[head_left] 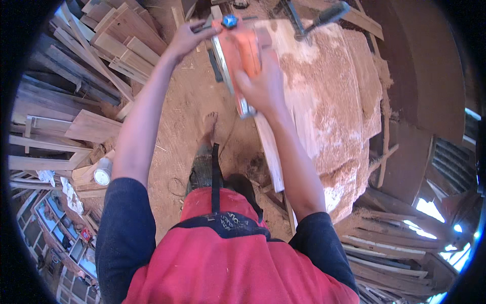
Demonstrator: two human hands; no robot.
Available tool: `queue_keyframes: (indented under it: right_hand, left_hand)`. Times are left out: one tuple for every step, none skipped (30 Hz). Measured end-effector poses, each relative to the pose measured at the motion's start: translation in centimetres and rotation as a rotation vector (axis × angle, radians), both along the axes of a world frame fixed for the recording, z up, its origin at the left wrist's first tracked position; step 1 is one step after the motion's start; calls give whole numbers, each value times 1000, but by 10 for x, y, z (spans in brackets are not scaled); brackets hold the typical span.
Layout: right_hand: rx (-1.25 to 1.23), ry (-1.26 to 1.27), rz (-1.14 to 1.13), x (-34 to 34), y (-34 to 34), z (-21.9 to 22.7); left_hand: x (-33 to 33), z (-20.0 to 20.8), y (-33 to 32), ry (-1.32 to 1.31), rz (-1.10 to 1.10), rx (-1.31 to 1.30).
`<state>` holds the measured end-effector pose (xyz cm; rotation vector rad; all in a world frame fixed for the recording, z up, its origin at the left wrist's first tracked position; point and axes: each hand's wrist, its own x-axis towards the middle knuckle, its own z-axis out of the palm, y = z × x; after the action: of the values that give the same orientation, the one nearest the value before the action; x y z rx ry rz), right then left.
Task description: The person planes a large wood board using an electric planer, then clamps the board to a workbench with a metal clamp to continue sanding it by hand.
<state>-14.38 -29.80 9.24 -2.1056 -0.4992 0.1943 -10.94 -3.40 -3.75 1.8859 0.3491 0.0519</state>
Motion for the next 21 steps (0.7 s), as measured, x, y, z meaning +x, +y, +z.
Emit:
queue_keyframes:
  right_hand:
    - [19, 0, -30, -25, -29, 0]
    - [-16, -38, -37, -56, -60, 0]
    - [-49, -76, -37, -87, -90, 0]
    - [-128, -117, -45, -121, -116, 8]
    - [-207, -162, -55, -156, -144, 18]
    - [-258, 42, -74, -194, -176, 26]
    - [-308, 246, -96, -232, -214, 25]
    - [-309, 234, -76, -267, -251, 17]
    - [-315, 220, -66, -296, -280, 16]
    - [-304, 278, -111, -319, -298, 25]
    - [-293, 337, -164, -335, -310, 31]
    - [-291, 335, -166, -344, -317, 33]
    - [-277, 341, -155, -349, -321, 34]
    - [-265, 350, -147, -347, -319, 37]
    - [-296, 386, -174, -342, -312, 39]
    - [-297, 386, -167, -331, -302, 38]
    - [-263, 373, -161, -318, -291, 36]
    - [-230, 359, -154, -304, -280, 33]
    - [-243, 344, -146, -291, -269, 28]
    - [-246, 340, -144, -275, -254, 26]
    - [-241, 329, -148, -257, -235, 25]
  left_hand:
    - [-27, 14, -41, 53, -13, -30]
    - [-60, 32, -77, 104, -9, -50]
    - [-93, 46, -112, 104, -7, -127]
    - [-130, 52, -145, 106, 6, -202]
    - [-168, 47, -178, 53, 43, -74]
    - [-204, 37, -210, -2, 75, 58]
    - [-238, 37, -242, -1, 73, 75]
    - [-270, 41, -271, -2, 71, 98]
    - [-296, 51, -295, 45, 38, 26]
    - [-320, 57, -314, 93, 19, -41]
    - [-340, 59, -330, 99, 3, -37]
    - [-350, 63, -338, 108, -11, -32]
    - [-352, 61, -339, 138, -21, -61]
    - [-349, 61, -336, 138, -21, -61]
    - [-342, 60, -330, 151, -20, -60]
    - [-333, 60, -322, 164, -17, -58]
    - [-321, 58, -311, 161, -13, -60]
    - [-307, 57, -299, 136, 7, -48]
    - [-292, 54, -286, 111, 27, -36]
    - [-276, 51, -271, 108, 30, -39]
    - [-260, 47, -254, 98, 41, -33]
